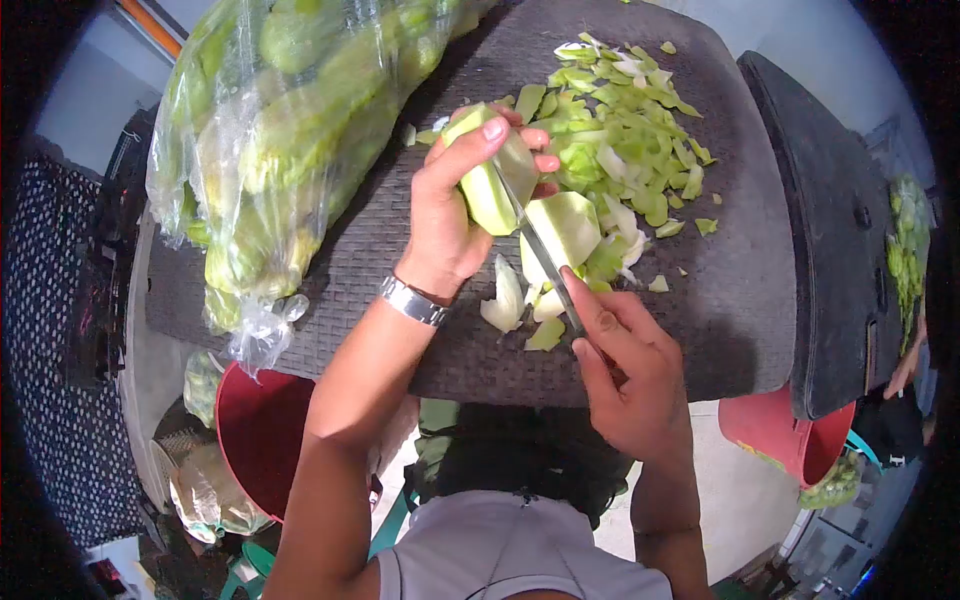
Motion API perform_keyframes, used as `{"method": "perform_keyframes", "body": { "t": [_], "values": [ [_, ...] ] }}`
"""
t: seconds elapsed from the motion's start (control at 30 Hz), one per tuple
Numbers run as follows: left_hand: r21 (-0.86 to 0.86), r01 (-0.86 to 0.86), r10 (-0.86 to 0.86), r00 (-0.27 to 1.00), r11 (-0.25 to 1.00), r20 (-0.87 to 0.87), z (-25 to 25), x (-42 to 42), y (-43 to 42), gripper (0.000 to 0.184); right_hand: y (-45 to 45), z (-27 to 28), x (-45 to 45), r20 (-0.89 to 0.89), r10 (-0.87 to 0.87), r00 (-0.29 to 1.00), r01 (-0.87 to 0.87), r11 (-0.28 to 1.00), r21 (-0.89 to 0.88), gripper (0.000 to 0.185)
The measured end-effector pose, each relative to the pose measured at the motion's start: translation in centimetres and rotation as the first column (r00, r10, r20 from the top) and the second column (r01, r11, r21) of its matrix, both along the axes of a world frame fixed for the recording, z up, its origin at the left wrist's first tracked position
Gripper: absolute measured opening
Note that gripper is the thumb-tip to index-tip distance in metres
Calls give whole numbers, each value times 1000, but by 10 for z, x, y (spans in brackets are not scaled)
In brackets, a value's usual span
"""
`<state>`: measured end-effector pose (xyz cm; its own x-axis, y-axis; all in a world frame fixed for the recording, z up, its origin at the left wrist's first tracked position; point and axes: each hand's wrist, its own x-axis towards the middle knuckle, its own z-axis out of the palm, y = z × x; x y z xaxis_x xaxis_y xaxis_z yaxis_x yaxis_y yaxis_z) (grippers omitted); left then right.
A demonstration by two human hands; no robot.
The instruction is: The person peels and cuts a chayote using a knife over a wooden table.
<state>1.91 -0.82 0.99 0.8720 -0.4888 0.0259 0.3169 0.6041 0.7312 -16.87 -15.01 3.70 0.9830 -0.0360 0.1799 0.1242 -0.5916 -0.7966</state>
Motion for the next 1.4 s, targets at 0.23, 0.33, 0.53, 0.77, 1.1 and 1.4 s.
{"method": "perform_keyframes", "body": {
  "t": [0.23,0.33,0.53,0.77,1.1,1.4],
  "values": [
    [80,-208,206,978,975,24,-15,-6,-7,31,14,-7,-6,14,-48,999,50,990,-131,73],
    [9,-251,251,968,968,-11,-14,-4,-9,24,31,-5,-5,8,-113,994,112,974,-196,71],
    [-5,-170,169,983,985,-74,-11,-2,-7,35,35,-9,3,46,-138,989,143,976,-161,68],
    [-113,-49,12,950,992,-311,-10,3,-2,41,7,-5,5,-28,-214,976,216,970,108,61],
    [119,-20,41,983,993,-181,-1,-2,-8,44,-16,1,15,-60,-149,987,154,984,85,58],
    [27,109,-99,963,994,-252,-2,0,-4,39,-20,8,8,-116,-150,982,181,923,339,60]
  ]
}}
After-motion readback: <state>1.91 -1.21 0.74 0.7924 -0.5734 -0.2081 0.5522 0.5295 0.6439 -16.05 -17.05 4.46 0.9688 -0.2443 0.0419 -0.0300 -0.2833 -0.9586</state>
